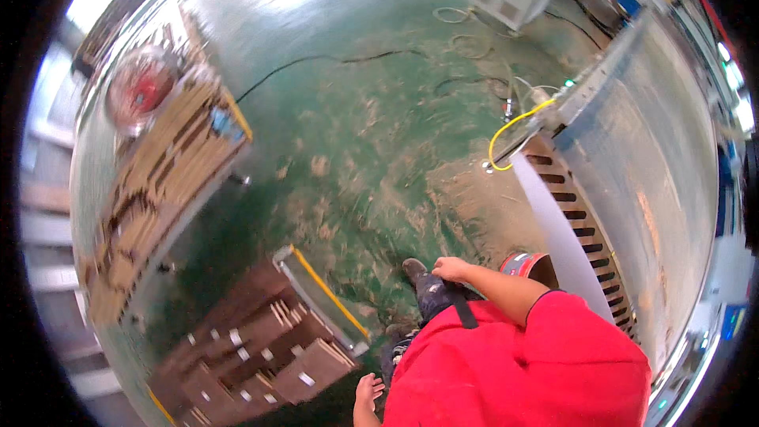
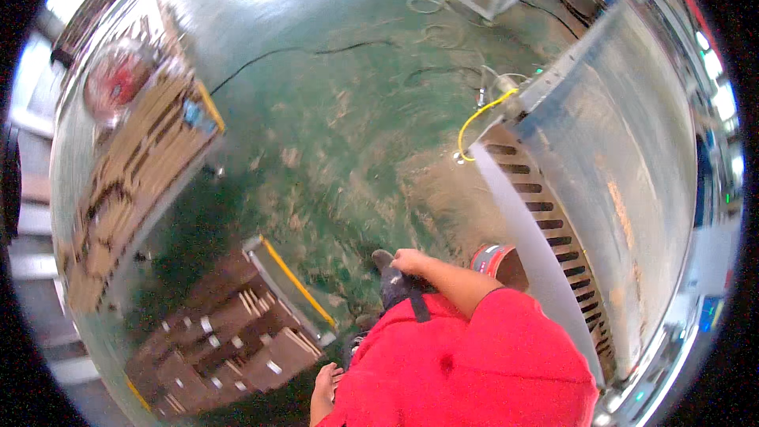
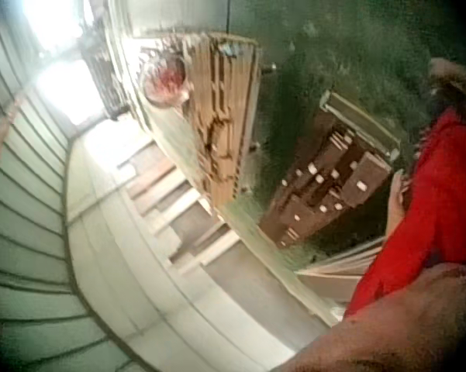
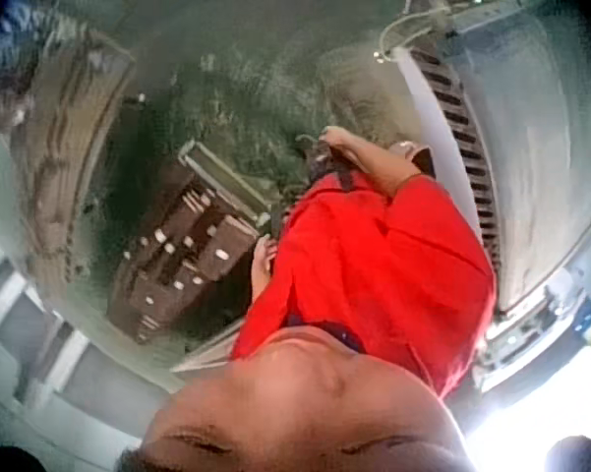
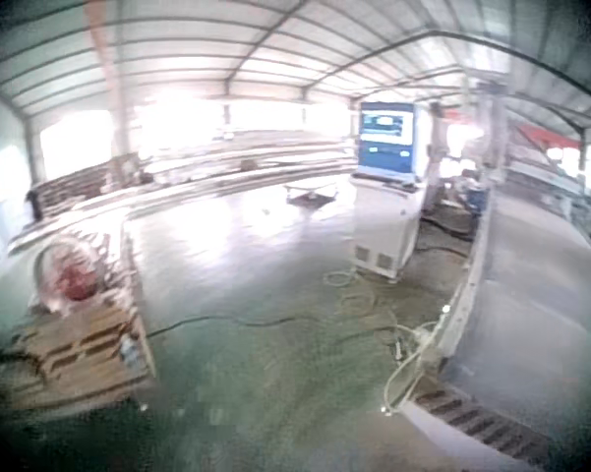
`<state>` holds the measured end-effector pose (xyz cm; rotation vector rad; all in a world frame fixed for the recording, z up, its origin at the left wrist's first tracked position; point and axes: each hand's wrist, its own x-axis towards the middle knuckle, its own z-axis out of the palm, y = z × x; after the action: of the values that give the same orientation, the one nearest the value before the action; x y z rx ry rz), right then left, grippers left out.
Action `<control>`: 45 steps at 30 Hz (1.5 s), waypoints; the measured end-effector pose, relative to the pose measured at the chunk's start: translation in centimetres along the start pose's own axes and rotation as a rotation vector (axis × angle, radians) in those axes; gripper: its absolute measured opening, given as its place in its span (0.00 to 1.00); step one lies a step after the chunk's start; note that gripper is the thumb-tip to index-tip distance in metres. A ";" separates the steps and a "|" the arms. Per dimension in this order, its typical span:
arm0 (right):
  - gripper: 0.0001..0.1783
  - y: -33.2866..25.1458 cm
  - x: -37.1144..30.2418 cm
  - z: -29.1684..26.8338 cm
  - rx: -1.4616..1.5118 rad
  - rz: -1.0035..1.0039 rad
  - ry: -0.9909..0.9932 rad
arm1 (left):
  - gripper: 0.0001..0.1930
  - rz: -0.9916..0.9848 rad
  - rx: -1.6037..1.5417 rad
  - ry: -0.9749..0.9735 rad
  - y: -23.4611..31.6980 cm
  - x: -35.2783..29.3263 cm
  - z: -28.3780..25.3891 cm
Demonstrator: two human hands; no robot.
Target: The person picks up and stacks cut wooden panels, then uses a pneumatic nail gun to fasten them together while a coworker illuminates the work area with a phone flashlight. The person also handles a long air hose and connects it to the nail gun.
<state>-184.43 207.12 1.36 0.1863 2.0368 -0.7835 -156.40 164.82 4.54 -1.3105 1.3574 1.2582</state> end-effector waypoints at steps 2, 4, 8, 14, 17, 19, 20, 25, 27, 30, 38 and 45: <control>0.26 0.8 0.2 -4.0 0.120 0.076 0.079 | 0.25 -0.006 0.029 -0.151 6.0 2.2 -2.0; 0.24 3.0 0.5 -7.0 0.233 0.099 0.162 | 0.29 0.010 0.098 -0.277 14.6 1.6 -1.9; 0.22 7.6 1.6 -7.0 0.394 0.198 0.393 | 0.37 0.054 0.232 -0.398 30.9 2.9 -1.9; 0.24 6.9 1.9 -8.1 0.523 0.457 0.362 | 0.37 -0.015 0.541 -0.492 52.6 11.1 -0.6; 0.26 0.4 0.9 -11.4 0.750 0.491 0.413 | 0.36 -0.040 0.703 -0.550 63.9 10.5 1.1; 0.25 -2.2 1.3 -11.3 0.887 0.332 0.597 | 0.36 -0.012 0.778 -0.535 71.5 8.2 5.0; 0.26 -3.3 1.7 -11.8 0.865 0.425 0.626 | 0.36 0.031 0.779 -0.492 75.1 5.7 7.2; 0.24 -6.8 5.5 -17.7 0.936 0.652 0.688 | 0.35 0.099 0.942 -0.366 88.8 7.8 13.8; 0.22 -5.4 7.6 -18.1 1.059 0.613 0.724 | 0.32 0.149 1.166 -0.323 92.1 7.9 18.9; 0.22 -4.5 10.3 -23.3 1.201 0.649 0.764 | 0.27 0.234 1.361 -0.248 94.7 6.6 29.4; 0.24 0.0 16.1 -38.5 1.254 0.729 0.784 | 0.24 0.907 2.029 -0.359 104.1 12.5 57.7; 0.36 -2.8 20.0 -42.1 1.463 0.985 0.606 | 0.28 1.164 2.457 -0.455 101.4 19.7 102.5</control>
<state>-226.84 226.68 2.50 2.2107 1.0943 -1.4309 -265.86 257.85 -18.48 1.4448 1.7360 -0.2959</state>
